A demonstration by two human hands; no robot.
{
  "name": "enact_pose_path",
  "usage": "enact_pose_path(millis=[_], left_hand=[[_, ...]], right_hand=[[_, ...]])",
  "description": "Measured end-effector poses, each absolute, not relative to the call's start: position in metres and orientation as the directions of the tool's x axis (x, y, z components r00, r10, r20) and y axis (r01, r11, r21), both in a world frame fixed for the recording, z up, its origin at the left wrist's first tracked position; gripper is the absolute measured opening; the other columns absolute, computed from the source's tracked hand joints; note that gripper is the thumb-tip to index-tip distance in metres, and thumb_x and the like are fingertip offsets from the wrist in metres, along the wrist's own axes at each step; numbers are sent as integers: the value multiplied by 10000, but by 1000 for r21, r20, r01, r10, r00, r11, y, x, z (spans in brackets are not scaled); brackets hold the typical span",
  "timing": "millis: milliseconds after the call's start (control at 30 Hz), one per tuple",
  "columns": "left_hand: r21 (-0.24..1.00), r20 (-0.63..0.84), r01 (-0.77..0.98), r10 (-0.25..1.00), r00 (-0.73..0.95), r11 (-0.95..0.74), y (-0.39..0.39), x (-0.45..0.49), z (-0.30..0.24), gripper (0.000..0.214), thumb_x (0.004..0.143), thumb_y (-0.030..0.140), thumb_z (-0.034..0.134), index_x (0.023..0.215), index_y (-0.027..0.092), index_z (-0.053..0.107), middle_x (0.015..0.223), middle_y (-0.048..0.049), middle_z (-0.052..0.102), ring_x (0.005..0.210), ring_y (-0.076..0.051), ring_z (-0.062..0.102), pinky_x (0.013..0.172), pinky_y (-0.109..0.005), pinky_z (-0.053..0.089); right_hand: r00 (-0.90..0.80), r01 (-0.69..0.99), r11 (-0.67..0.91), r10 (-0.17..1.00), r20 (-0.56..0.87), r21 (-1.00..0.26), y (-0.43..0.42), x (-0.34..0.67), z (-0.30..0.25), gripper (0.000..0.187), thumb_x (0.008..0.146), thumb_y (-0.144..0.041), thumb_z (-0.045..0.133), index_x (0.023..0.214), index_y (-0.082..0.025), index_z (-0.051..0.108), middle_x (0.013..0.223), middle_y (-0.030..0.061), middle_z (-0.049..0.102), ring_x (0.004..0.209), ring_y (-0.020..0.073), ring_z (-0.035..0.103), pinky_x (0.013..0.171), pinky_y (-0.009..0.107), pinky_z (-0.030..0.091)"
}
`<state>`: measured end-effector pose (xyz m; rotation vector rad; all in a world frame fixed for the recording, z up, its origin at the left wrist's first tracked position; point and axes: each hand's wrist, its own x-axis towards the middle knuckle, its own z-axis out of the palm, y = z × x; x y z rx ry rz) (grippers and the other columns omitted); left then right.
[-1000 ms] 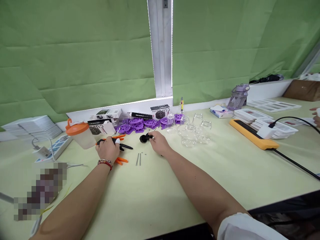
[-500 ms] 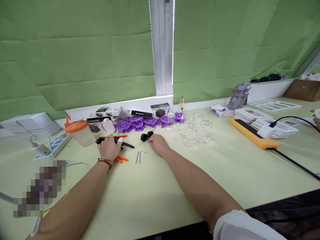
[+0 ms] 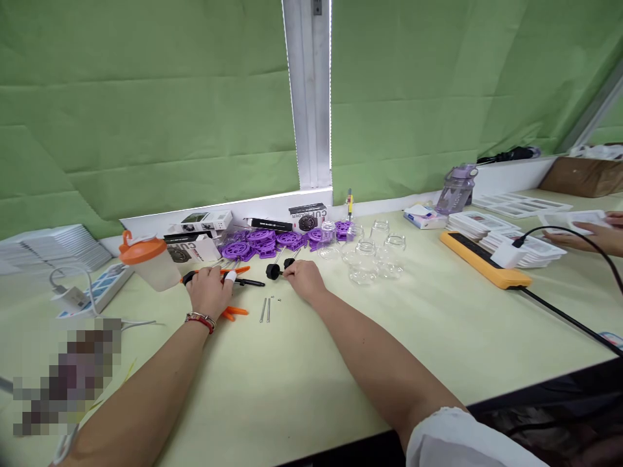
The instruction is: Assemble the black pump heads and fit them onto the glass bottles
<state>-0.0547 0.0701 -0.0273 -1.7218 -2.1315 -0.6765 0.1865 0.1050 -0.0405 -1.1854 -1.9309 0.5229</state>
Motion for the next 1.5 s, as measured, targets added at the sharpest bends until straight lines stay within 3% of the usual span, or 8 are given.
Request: enact_pose_path(millis=[200, 367, 533, 767, 1067, 1233, 1367, 1500], left_hand=[[603, 595, 727, 793, -135, -329, 59, -37, -24, 428, 866, 415, 431, 1190, 146, 508, 995, -108, 597, 849, -224, 600, 775, -386, 475], [944, 287, 207, 949, -134, -256, 51, -19, -25, 420, 767, 385, 599, 1126, 195, 492, 709, 17, 578, 497, -125, 549, 457, -246, 427], [936, 345, 100, 830, -438, -337, 61, -37, -22, 228, 778, 369, 566, 912, 214, 465, 649, 67, 505, 447, -71, 497, 442, -193, 396], [900, 408, 134, 689, -599, -416, 75, -65, -26, 317, 809, 509, 520, 827, 195, 485, 628, 64, 458, 463, -63, 442, 439, -195, 365], [889, 449, 210, 688, -569, -407, 75, -63, -32, 331, 856, 531, 451, 953, 217, 423, 688, 63, 428, 496, -65, 421, 460, -199, 365], [879, 475, 293, 719, -507, -375, 67, -62, -30, 279, 853, 423, 483, 1032, 212, 445, 754, 34, 481, 545, -81, 459, 508, -212, 396], [851, 500, 407, 750, -433, -332, 62, -60, -28, 301, 842, 320, 481, 1121, 212, 442, 785, 13, 500, 578, -106, 487, 536, -235, 409], [815, 507, 477, 803, -314, -329, 55, -53, -27, 345, 840, 290, 460, 1176, 215, 428, 833, -5, 526, 558, -112, 485, 525, -247, 402]], right_hand=[[-228, 340, 650, 758, 611, -679, 81, 168, -34, 233, 750, -60, 580, 723, -222, 746, 779, 9, 709, 737, 149, 648, 740, 272, 501], [-391, 330, 757, 654, 648, -564, 54, 146, -36, 231, 822, -90, 541, 801, -207, 740, 898, 40, 686, 819, 142, 625, 782, 260, 479], [-633, 474, 812, 583, 509, -341, 36, 136, -36, 216, 878, -261, 551, 1030, -227, 702, 1207, 95, 559, 1103, 230, 467, 951, 392, 364], [-812, 480, 842, 532, 241, -245, 32, 129, -38, 221, 931, -273, 455, 1016, -233, 654, 1149, 61, 627, 1130, 240, 410, 957, 471, 235], [-730, 426, 814, 567, 381, -396, 37, 135, -37, 138, 870, -222, 577, 912, -216, 709, 1039, 49, 698, 1011, 210, 528, 895, 407, 308], [-490, 256, 695, 692, 530, -671, 43, 144, -33, 134, 784, -146, 625, 805, -223, 732, 934, 42, 709, 894, 179, 614, 853, 341, 438], [-274, 32, 475, 850, 449, -879, 50, 159, -21, 14, 677, -176, 700, 672, -188, 700, 783, 30, 682, 744, 158, 614, 751, 308, 481], [-127, -263, 213, 959, 253, -941, 65, 177, -13, 185, 555, -238, 792, 673, -174, 664, 669, -3, 641, 656, 129, 575, 711, 308, 476]])
